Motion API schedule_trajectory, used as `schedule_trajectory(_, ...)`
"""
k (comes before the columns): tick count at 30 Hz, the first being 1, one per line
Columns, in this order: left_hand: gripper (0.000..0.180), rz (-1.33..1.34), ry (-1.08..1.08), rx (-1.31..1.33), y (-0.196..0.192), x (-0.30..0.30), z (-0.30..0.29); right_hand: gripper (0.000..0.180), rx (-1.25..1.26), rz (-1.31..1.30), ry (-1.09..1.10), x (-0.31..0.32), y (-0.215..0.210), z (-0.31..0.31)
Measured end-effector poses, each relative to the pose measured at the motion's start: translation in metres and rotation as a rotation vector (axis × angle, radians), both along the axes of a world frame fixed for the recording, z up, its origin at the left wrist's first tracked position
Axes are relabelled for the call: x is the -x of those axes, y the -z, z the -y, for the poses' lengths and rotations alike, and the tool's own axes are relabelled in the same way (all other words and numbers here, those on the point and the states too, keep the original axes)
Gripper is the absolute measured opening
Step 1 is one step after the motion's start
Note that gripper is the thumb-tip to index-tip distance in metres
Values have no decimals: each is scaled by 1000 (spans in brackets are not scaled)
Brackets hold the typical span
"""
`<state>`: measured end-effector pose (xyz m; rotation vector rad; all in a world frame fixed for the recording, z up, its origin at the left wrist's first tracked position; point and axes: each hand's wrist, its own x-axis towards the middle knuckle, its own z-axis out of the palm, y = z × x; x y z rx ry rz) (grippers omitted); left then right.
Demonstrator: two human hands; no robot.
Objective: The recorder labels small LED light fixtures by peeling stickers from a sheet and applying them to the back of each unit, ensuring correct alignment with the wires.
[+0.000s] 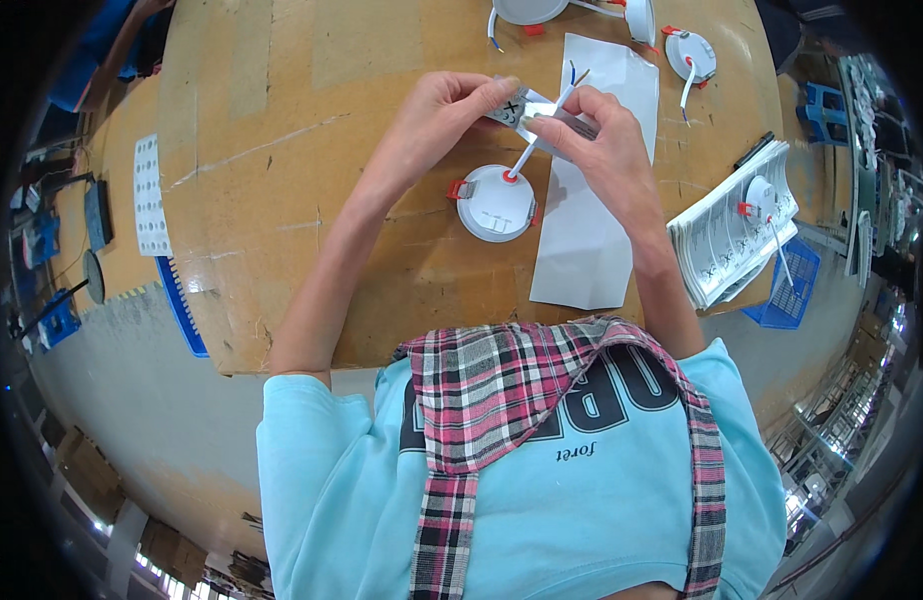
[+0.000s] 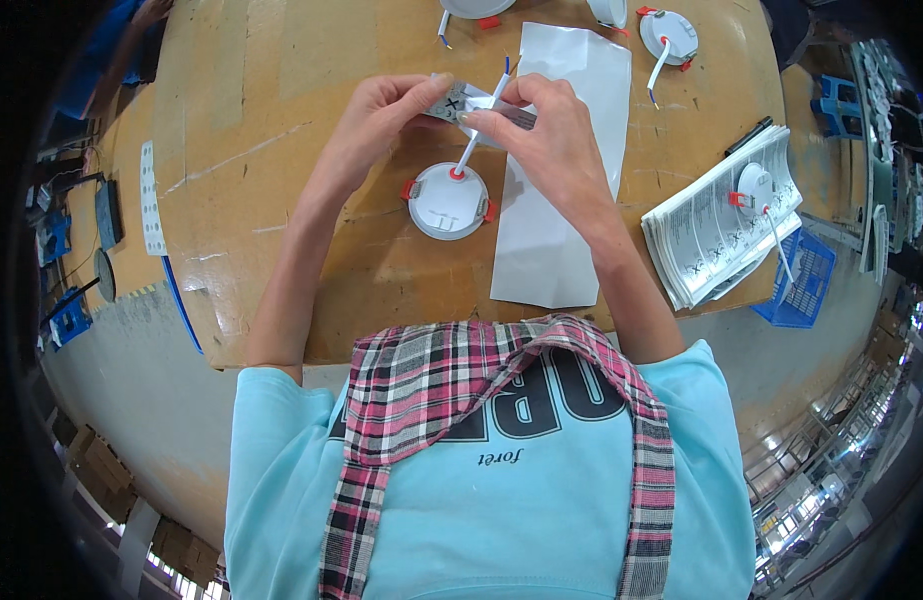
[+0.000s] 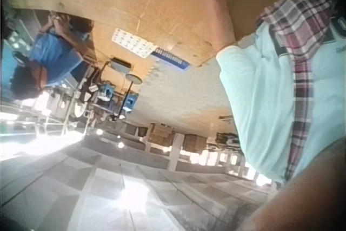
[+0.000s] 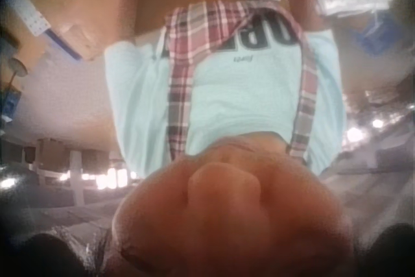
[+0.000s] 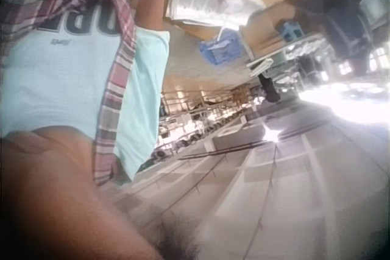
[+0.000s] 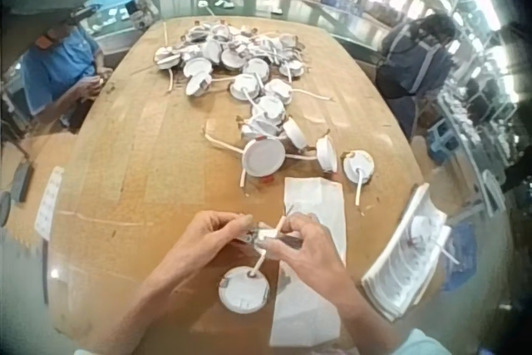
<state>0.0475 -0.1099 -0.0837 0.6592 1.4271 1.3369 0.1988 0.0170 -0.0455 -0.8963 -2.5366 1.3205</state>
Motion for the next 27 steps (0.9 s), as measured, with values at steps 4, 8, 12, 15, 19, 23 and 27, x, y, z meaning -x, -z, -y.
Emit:
schedule_trajectory(4,55,-283,-416,-17,0,-6,12,37,112,-45,83,-4,7,2)
schedule_trajectory(8,59,-521,-459,-28,-14,-42,38,38,135,-60,105,-11,13,-5)
schedule_trajectory(12,54,-959,-186,6,-4,-81,51,37,166,-86,95,-8,10,-4)
schedule_trajectory(15,53,-948,-156,46,-4,-88,58,35,195,-117,69,-8,12,-5)
schedule_trajectory(19,52,-965,-213,57,-7,-95,65,29,248,-191,18,-6,13,-6)
schedule_trajectory(23,52,-942,-242,65,-8,-101,66,27,18,-219,-37,-3,2,-4)
schedule_trajectory(27,46,-984,-204,47,-9,-99,68,25,-101,-152,-92,-5,-3,-6)
